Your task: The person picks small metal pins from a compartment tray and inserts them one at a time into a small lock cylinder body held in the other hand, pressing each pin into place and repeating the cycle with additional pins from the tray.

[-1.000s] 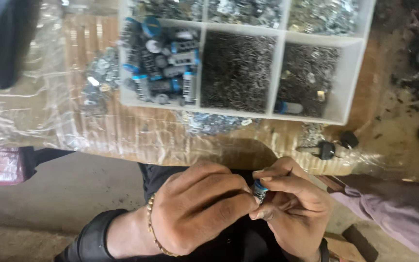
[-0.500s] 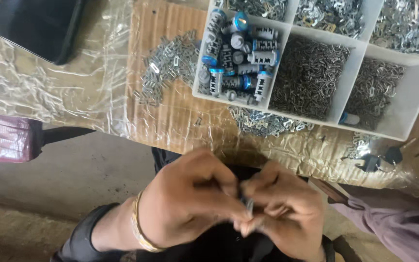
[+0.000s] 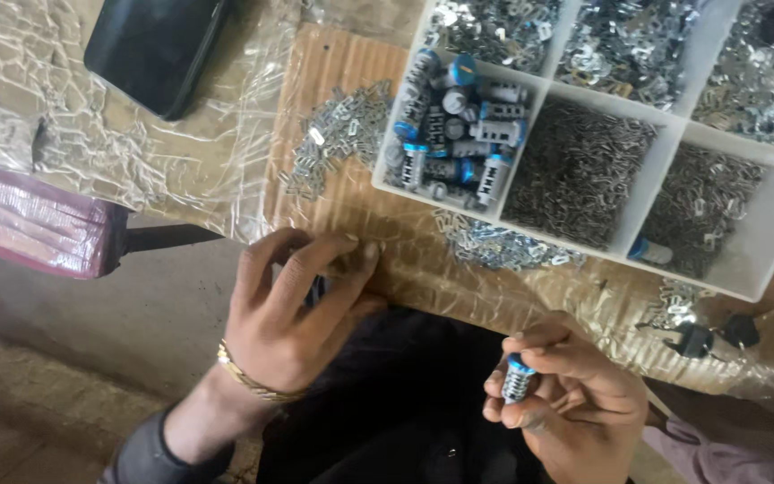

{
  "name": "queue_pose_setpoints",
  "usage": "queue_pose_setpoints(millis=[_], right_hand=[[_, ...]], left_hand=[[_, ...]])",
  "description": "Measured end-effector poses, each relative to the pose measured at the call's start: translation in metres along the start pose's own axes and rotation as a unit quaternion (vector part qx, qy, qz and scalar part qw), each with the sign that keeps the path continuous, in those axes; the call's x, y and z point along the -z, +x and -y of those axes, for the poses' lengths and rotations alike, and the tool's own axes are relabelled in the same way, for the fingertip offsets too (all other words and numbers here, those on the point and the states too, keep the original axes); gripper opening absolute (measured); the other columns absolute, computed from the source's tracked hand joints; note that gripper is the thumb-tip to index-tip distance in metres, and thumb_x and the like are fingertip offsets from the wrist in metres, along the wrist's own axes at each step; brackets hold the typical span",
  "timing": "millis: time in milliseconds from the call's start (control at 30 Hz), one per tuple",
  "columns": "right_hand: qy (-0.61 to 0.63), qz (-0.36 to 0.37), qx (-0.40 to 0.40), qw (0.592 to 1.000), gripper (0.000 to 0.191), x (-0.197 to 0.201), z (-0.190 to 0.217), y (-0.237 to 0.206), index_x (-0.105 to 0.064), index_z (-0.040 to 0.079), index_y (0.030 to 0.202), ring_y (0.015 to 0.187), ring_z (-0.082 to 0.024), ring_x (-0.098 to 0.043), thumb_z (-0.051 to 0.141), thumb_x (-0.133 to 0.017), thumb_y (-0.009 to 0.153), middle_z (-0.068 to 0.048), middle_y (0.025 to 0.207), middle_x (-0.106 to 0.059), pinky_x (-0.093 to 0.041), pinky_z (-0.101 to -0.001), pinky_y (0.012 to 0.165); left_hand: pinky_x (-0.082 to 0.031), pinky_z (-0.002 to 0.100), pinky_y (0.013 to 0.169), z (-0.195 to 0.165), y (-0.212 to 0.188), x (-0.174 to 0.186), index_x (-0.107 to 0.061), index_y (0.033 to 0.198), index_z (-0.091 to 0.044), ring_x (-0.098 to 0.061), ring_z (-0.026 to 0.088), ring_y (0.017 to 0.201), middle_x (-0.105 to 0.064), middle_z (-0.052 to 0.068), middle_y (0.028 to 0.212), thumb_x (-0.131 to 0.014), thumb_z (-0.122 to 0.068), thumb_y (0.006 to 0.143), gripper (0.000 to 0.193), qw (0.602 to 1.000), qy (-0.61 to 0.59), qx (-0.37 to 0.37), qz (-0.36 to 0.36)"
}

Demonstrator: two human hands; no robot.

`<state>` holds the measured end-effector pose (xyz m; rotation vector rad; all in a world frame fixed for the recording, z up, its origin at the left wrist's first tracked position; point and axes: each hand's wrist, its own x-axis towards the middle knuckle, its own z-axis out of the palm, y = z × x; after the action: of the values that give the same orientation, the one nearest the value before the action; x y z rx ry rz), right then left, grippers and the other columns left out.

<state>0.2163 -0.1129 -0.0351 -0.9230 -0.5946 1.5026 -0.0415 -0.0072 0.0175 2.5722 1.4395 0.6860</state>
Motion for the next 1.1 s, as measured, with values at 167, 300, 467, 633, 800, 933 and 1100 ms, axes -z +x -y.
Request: queue_pose_setpoints(millis=[167, 300, 467, 633, 800, 933, 1100], right_hand=[[0.028, 0.022, 0.023, 0.999, 0.039, 0.015, 0.009, 0.001, -0.070, -0.006, 0.128, 0.094, -0.028, -0.073, -0.013, -0.081, 0.090, -0.025, 0.125, -0.063, -0.069, -0.0356, 0.072], [0.014, -0.028, 0.028, 0.999, 0.048, 0.007, 0.010, -0.002, -0.068, -0.004, 0.133, 0.091, -0.028, -0.073, -0.013, -0.081, 0.088, -0.027, 0.121, -0.064, -0.069, -0.0377, 0.073], [-0.080, -0.014, 0.027, 0.996, 0.041, -0.003, 0.009, -0.002, -0.068, -0.004, 0.127, 0.097, -0.022, -0.072, -0.007, -0.082, 0.088, -0.025, 0.131, -0.062, -0.067, -0.0302, 0.077], [-0.128, -0.051, 0.036, 0.990, 0.032, -0.010, 0.008, -0.002, -0.072, -0.007, 0.119, 0.090, -0.016, -0.073, -0.002, -0.082, 0.088, -0.021, 0.121, -0.064, -0.063, -0.0226, 0.073], [0.010, -0.009, -0.018, 1.000, 0.029, -0.002, 0.009, 0.000, -0.074, -0.006, 0.115, 0.088, -0.022, -0.077, -0.003, -0.084, 0.089, -0.019, 0.119, -0.064, -0.070, -0.0300, 0.068], [0.038, 0.080, 0.005, 0.996, 0.035, 0.017, 0.029, -0.005, -0.075, -0.006, 0.123, 0.097, -0.018, -0.068, -0.006, -0.087, 0.090, -0.016, 0.117, -0.062, -0.060, -0.0284, 0.077], [0.085, -0.061, 0.080, 0.991, 0.028, 0.053, 0.067, -0.026, -0.068, -0.005, 0.124, 0.094, -0.020, -0.067, 0.003, -0.075, 0.098, -0.020, 0.126, -0.061, -0.059, -0.0286, 0.074]], left_hand=[[-0.063, 0.039, 0.087, 0.014, -0.004, 0.000, -0.073, 0.106, -0.002, -0.069, 0.030, 0.108, -0.072, 0.012, 0.110, -0.082, -0.006, 0.079, 0.029, 0.986, -0.146, -0.079, 0.035], [-0.065, 0.030, 0.079, -0.013, -0.018, -0.011, -0.070, 0.099, -0.004, -0.075, 0.019, 0.096, -0.073, 0.008, 0.104, -0.075, 0.000, 0.089, 0.012, 0.923, -0.373, 0.087, -0.037], [-0.059, 0.034, 0.080, -0.051, 0.004, -0.028, -0.072, 0.108, -0.005, -0.070, 0.024, 0.095, -0.067, 0.008, 0.105, -0.075, 0.001, 0.089, 0.020, 0.887, -0.460, 0.015, 0.036], [-0.059, 0.038, 0.078, -0.046, 0.030, -0.019, -0.071, 0.106, -0.001, -0.068, 0.029, 0.091, -0.066, 0.014, 0.104, -0.081, -0.005, 0.082, 0.026, 0.928, -0.347, -0.134, 0.034], [-0.053, 0.036, 0.078, -0.053, 0.029, -0.019, -0.075, 0.102, -0.013, -0.062, 0.023, 0.084, -0.064, 0.006, 0.095, -0.080, -0.007, 0.083, 0.020, 0.886, -0.446, -0.033, 0.123], [-0.049, 0.028, 0.070, -0.076, 0.039, -0.023, -0.072, 0.105, -0.012, -0.058, 0.018, 0.079, -0.063, 0.008, 0.093, -0.089, -0.004, 0.082, 0.030, 0.627, -0.667, 0.284, 0.285], [-0.055, 0.026, 0.065, -0.125, 0.076, -0.040, -0.076, 0.114, -0.020, -0.069, 0.012, 0.079, -0.066, 0.002, 0.098, -0.084, -0.013, 0.089, 0.027, 0.886, -0.398, 0.037, 0.236]])
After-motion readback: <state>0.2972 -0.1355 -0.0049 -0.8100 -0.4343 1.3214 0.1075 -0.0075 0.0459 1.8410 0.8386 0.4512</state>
